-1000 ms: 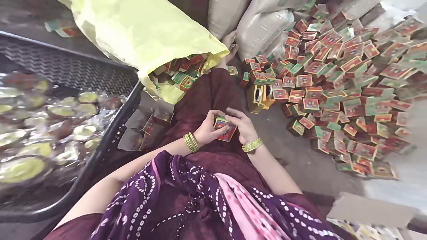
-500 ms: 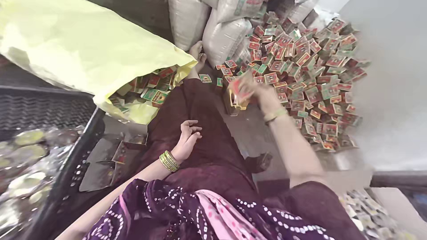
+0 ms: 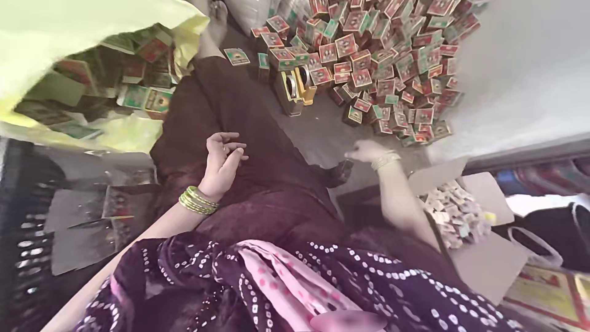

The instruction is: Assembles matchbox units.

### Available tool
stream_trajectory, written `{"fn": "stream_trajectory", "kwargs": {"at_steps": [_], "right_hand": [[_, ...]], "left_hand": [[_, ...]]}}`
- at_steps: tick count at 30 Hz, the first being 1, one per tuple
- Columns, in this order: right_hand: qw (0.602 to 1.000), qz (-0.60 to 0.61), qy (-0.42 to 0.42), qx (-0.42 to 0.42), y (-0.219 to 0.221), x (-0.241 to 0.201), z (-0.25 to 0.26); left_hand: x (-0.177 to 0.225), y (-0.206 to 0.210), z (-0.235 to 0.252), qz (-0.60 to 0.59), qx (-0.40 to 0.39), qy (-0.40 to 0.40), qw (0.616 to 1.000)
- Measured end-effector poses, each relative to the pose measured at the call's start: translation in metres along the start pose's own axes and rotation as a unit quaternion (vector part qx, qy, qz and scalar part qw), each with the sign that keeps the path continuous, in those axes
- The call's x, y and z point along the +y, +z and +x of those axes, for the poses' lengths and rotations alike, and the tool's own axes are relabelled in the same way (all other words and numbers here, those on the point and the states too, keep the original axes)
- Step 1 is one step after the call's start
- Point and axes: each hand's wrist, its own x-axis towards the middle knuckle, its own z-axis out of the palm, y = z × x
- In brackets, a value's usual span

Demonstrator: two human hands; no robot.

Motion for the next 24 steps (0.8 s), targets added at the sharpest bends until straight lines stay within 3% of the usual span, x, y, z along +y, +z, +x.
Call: {"fn": "stream_trajectory", "kwargs": {"at_steps": [2, 6, 10, 14, 16, 18, 20, 22, 24], "right_hand": [[0.996, -0.015, 0.081, -0.027, 0.043, 0.005, -0.004], [0.988, 0.081, 0.116, 0.059, 0.098, 0.0, -0.002], [0.989, 0.067, 0.086, 0.098, 0.087, -0.021, 0.007], [0.985, -0.013, -0.058, 0.161, 0.049, -0.05, -0.007], [0.945, -0.026, -0.201, 0.257, 0.035, -0.058, -0.026], [0.858, -0.033, -0.359, 0.367, 0.022, -0.066, -0.044], [0.774, -0.037, -0.46, 0.433, 0.008, -0.077, -0.065], [0.717, -0.022, -0.521, 0.463, -0.001, -0.09, -0.084], [0.687, 0.007, -0.565, 0.457, 0.001, -0.101, -0.09]], "left_hand": [[0.001, 0.001, -0.001, 0.005, -0.005, 0.003, 1.0], [0.001, 0.004, -0.001, 0.003, -0.015, -0.003, 1.0], [0.001, 0.005, -0.003, 0.036, -0.044, 0.009, 0.998], [0.0, 0.002, -0.004, 0.048, -0.06, 0.044, 0.996], [0.003, 0.002, -0.004, 0.017, -0.046, 0.029, 0.998], [0.007, 0.001, -0.002, -0.036, -0.029, -0.017, 0.999], [0.009, 0.0, 0.001, -0.112, -0.027, -0.065, 0.991], [0.014, -0.003, 0.0, -0.189, -0.088, -0.068, 0.976], [0.051, 0.002, -0.005, -0.24, -0.19, -0.057, 0.95]]}}
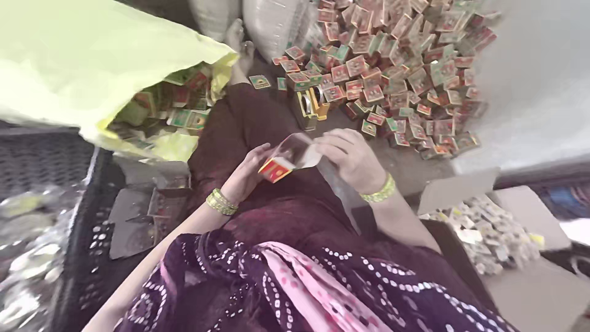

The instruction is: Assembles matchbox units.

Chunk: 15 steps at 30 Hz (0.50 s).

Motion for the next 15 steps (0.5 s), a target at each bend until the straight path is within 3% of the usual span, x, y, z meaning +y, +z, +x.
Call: {"fn": "stream_trajectory", "kwargs": {"at_steps": [1, 2, 3, 4, 5, 6, 7, 8, 10, 12, 15], "right_hand": [[1.0, 0.025, -0.009, -0.003, 0.004, -0.004, 0.0], [0.999, 0.05, -0.014, -0.014, 0.009, -0.009, 0.0], [0.997, 0.071, -0.015, -0.028, 0.013, -0.014, -0.002], [0.996, 0.079, -0.013, -0.037, 0.016, -0.018, -0.004], [0.997, 0.074, -0.002, -0.039, 0.015, -0.02, -0.008], [0.998, 0.049, 0.017, -0.03, 0.01, -0.02, -0.013], [0.998, -0.004, 0.059, -0.023, 0.0, -0.019, -0.02], [0.988, -0.074, 0.135, -0.028, -0.017, -0.017, -0.031], [0.922, -0.193, 0.333, -0.046, -0.067, -0.004, -0.055], [0.807, -0.257, 0.523, -0.095, -0.125, 0.019, -0.089], [0.64, -0.265, 0.68, -0.241, -0.189, 0.036, -0.143]], "left_hand": [[0.038, 0.036, -0.004, 0.003, -0.013, -0.035, 0.999], [0.1, 0.096, -0.007, 0.064, 0.063, -0.162, 0.983], [0.144, 0.142, -0.002, 0.168, 0.103, -0.293, 0.936], [0.155, 0.156, -0.001, 0.236, 0.099, -0.357, 0.898], [0.13, 0.124, -0.011, 0.224, 0.037, -0.299, 0.927], [0.063, 0.053, -0.019, 0.137, -0.094, -0.125, 0.978], [0.009, 0.001, -0.016, 0.054, -0.181, -0.045, 0.981], [-0.022, -0.028, -0.015, 0.013, -0.21, -0.024, 0.977], [-0.038, -0.044, -0.017, -0.011, -0.182, -0.041, 0.982], [-0.036, -0.033, -0.018, -0.023, -0.094, -0.063, 0.993], [-0.041, -0.031, -0.014, -0.035, -0.022, -0.059, 0.997]]}}
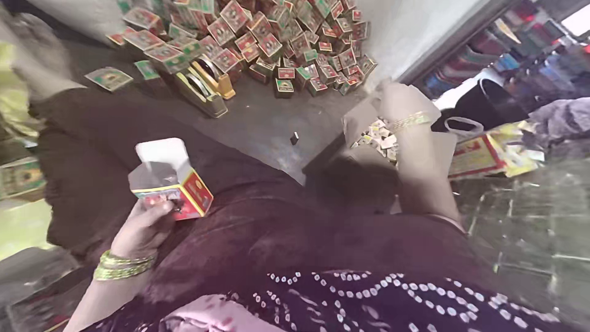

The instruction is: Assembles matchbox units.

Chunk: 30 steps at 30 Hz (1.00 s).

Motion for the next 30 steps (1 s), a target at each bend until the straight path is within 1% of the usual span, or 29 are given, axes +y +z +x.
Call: {"fn": "stream_trajectory", "kwargs": {"at_steps": [2, 3, 4, 6, 7, 8, 9, 10, 11, 12, 13, 16, 19, 20, 25, 27, 30], "right_hand": [[0.989, -0.021, 0.041, -0.138, -0.005, 0.019, -0.009], [0.978, -0.009, 0.052, -0.202, -0.004, 0.02, -0.016], [0.967, 0.023, 0.068, -0.246, 0.0, 0.017, -0.022], [0.945, 0.101, 0.12, -0.286, 0.021, 0.019, -0.024], [0.94, 0.127, 0.119, -0.294, 0.042, 0.033, -0.017], [0.951, 0.152, 0.082, -0.257, 0.077, 0.06, -0.008], [0.974, 0.202, 0.014, -0.098, 0.139, 0.094, 0.001], [0.964, 0.239, 0.046, -0.111, 0.165, 0.107, 0.02], [0.951, 0.264, 0.093, -0.132, 0.18, 0.111, 0.035], [0.941, 0.286, 0.125, -0.131, 0.19, 0.111, 0.041], [0.934, 0.3, 0.146, -0.128, 0.193, 0.108, 0.042], [0.947, 0.242, 0.164, -0.132, 0.184, 0.101, 0.04], [0.957, 0.204, 0.165, -0.121, 0.168, 0.082, 0.026], [0.961, 0.194, 0.161, -0.113, 0.171, 0.082, 0.025], [0.948, 0.253, 0.162, -0.106, 0.193, 0.095, 0.032], [0.942, 0.287, 0.157, -0.075, 0.189, 0.093, 0.024], [0.938, 0.309, 0.152, -0.032, 0.169, 0.075, 0.003]], "left_hand": [[0.0, 0.004, 0.004, 0.0, 0.049, 0.013, 0.999], [-0.001, 0.006, 0.006, 0.006, 0.067, 0.018, 0.998], [-0.001, 0.007, 0.007, 0.016, 0.083, 0.02, 0.996], [-0.001, 0.011, 0.008, 0.032, 0.111, 0.018, 0.993], [-0.001, 0.013, 0.008, 0.037, 0.12, 0.014, 0.992], [-0.001, 0.014, 0.007, 0.041, 0.122, 0.009, 0.992], [0.0, 0.014, 0.007, 0.045, 0.121, 0.004, 0.992], [0.0, 0.015, 0.007, 0.05, 0.119, 0.002, 0.992], [0.001, 0.016, 0.007, 0.056, 0.117, 0.001, 0.991], [0.001, 0.017, 0.007, 0.061, 0.115, 0.001, 0.991], [0.001, 0.017, 0.007, 0.064, 0.113, 0.002, 0.992], [0.0, 0.017, 0.008, 0.077, 0.125, -0.006, 0.989], [0.0, 0.016, 0.009, 0.084, 0.133, -0.006, 0.987], [0.0, 0.017, 0.009, 0.086, 0.134, -0.006, 0.987], [0.002, 0.018, 0.006, 0.084, 0.124, -0.002, 0.989], [0.0, 0.015, 0.007, 0.083, 0.117, -0.002, 0.99], [0.002, 0.016, 0.005, 0.076, 0.118, 0.004, 0.99]]}}
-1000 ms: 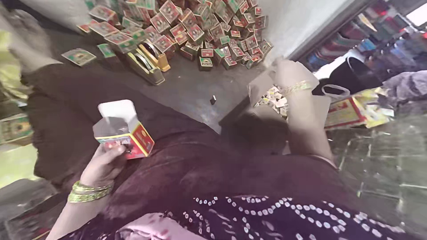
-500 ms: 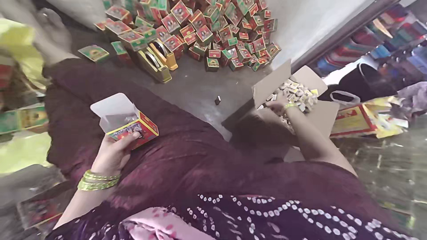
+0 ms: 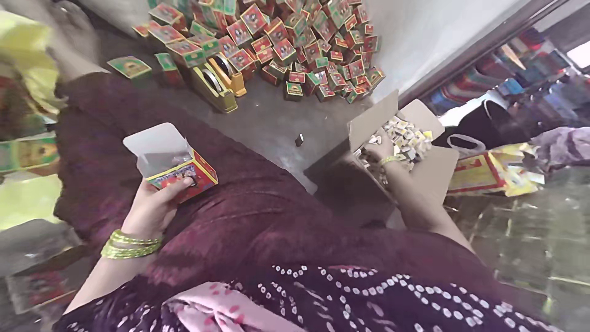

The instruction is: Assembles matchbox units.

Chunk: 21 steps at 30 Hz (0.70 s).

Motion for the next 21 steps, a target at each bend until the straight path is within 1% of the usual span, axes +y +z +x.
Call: {"fn": "stream_trajectory", "kwargs": {"at_steps": [4, 6, 8, 11, 14, 16, 18, 19, 21], "right_hand": [[0.997, 0.027, 0.016, 0.065, 0.001, 0.008, 0.003], [0.995, 0.037, 0.008, 0.095, -0.008, 0.0, 0.0], [0.989, 0.058, -0.023, 0.135, -0.024, -0.016, -0.007], [0.972, 0.095, -0.126, 0.175, -0.051, -0.056, -0.025], [0.951, 0.09, -0.249, 0.162, -0.061, -0.109, -0.056], [0.931, 0.067, -0.332, 0.138, -0.041, -0.136, -0.075], [0.92, 0.043, -0.377, 0.092, 0.0, -0.159, -0.087], [0.922, 0.031, -0.381, 0.056, 0.026, -0.167, -0.088], [0.938, -0.03, -0.346, -0.013, 0.081, -0.176, -0.085]], "left_hand": [[0.003, 0.002, -0.002, 0.003, 0.0, 0.001, 1.0], [0.003, 0.001, -0.001, 0.011, -0.002, 0.005, 1.0], [0.002, 0.0, -0.001, 0.015, 0.0, 0.014, 1.0], [0.003, 0.004, -0.002, 0.039, 0.04, 0.022, 0.998], [0.005, 0.008, -0.001, 0.089, 0.076, 0.061, 0.991], [0.005, 0.007, 0.0, 0.116, 0.075, 0.099, 0.985], [0.004, 0.004, 0.002, 0.137, 0.073, 0.115, 0.981], [0.004, 0.003, 0.001, 0.148, 0.072, 0.113, 0.98], [0.004, 0.0, 0.001, 0.163, 0.065, 0.119, 0.977]]}}
